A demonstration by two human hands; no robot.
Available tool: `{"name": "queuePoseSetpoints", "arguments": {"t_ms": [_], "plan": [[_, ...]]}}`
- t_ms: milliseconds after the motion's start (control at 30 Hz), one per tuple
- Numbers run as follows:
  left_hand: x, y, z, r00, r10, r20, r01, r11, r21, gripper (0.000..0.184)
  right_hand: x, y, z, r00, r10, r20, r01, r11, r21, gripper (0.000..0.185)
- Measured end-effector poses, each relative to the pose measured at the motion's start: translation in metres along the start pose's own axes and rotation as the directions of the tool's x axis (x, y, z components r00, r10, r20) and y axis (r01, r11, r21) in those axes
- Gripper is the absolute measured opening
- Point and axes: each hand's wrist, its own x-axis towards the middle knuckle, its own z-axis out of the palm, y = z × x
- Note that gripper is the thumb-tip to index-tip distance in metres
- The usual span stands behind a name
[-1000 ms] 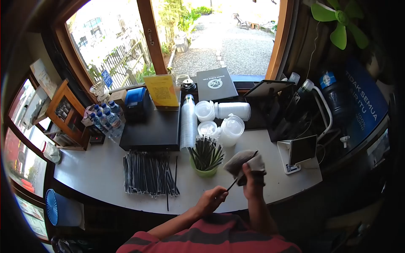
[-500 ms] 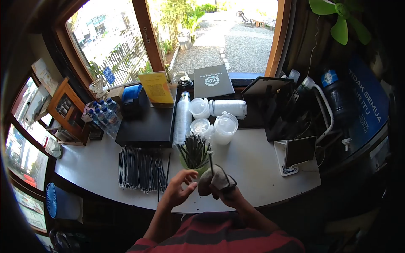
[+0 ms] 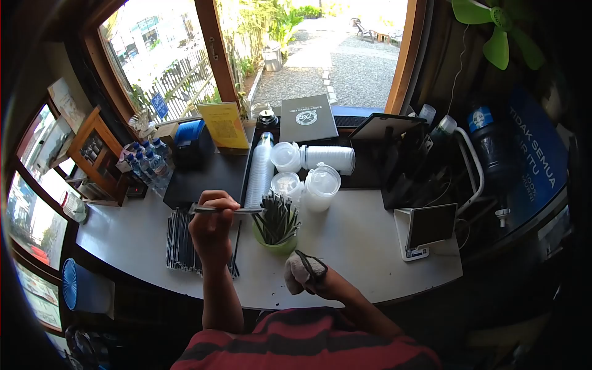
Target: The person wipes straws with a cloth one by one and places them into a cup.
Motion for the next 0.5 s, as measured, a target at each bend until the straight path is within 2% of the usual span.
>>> {"name": "queuePoseSetpoints", "arguments": {"t_ms": [33, 67, 167, 233, 267, 300, 367, 400, 433, 467, 500], "plan": [[0.003, -0.003, -0.002, 1.0, 0.024, -0.004, -0.023, 0.975, 0.222, 0.025, -0.003, 0.001, -0.005, 1.0, 0.001, -0.015, -0.001, 1.0, 0.002, 0.049], [0.004, -0.012, 0.001, 0.998, -0.042, 0.042, 0.028, 0.958, 0.285, 0.026, -0.008, 0.006, -0.008, 1.0, 0.004, -0.029, -0.003, 1.0, 0.005, 0.049], [-0.013, -0.072, -0.004, 0.984, -0.026, 0.176, -0.075, 0.837, 0.542, 0.029, -0.01, 0.03, -0.007, 0.997, -0.01, -0.081, 0.014, 0.999, 0.04, 0.048], [-0.028, -0.075, -0.005, 0.996, 0.079, 0.045, -0.089, 0.733, 0.674, 0.033, -0.016, 0.029, -0.01, 0.99, -0.028, -0.138, 0.03, 0.999, 0.011, 0.045], [-0.037, -0.08, -0.009, 0.997, 0.075, -0.026, -0.037, 0.733, 0.679, 0.035, -0.016, 0.042, -0.016, 0.988, 0.005, -0.152, 0.002, 0.999, 0.041, 0.032], [-0.046, -0.085, -0.013, 0.993, 0.071, -0.097, 0.014, 0.734, 0.679, 0.037, -0.016, 0.052, -0.018, 0.975, -0.047, -0.218, 0.043, 0.999, -0.023, 0.027], [-0.072, -0.101, -0.039, 0.963, -0.094, -0.254, 0.222, 0.812, 0.54, 0.04, -0.017, 0.069, -0.02, 0.93, -0.149, -0.335, 0.102, 0.983, -0.153, 0.019], [-0.08, -0.102, -0.049, 0.968, -0.189, -0.167, 0.252, 0.729, 0.636, 0.036, -0.02, 0.076, -0.029, 0.952, 0.039, -0.303, -0.082, 0.988, -0.129, 0.019], [-0.088, -0.103, -0.062, 0.952, -0.291, -0.098, 0.268, 0.631, 0.728, 0.032, -0.021, 0.076, -0.033, 0.955, 0.049, -0.293, -0.09, 0.988, -0.129, 0.02], [-0.1, -0.11, -0.078, 0.914, -0.405, 0.003, 0.216, 0.494, 0.842, 0.026, -0.02, 0.075, -0.035, 0.959, 0.06, -0.278, -0.1, 0.986, -0.131, 0.022], [-0.114, -0.118, -0.09, 0.888, -0.46, 0.0, 0.199, 0.384, 0.902, 0.024, -0.018, 0.075, -0.034, 0.962, 0.073, -0.264, -0.111, 0.985, -0.132, 0.023]]}}
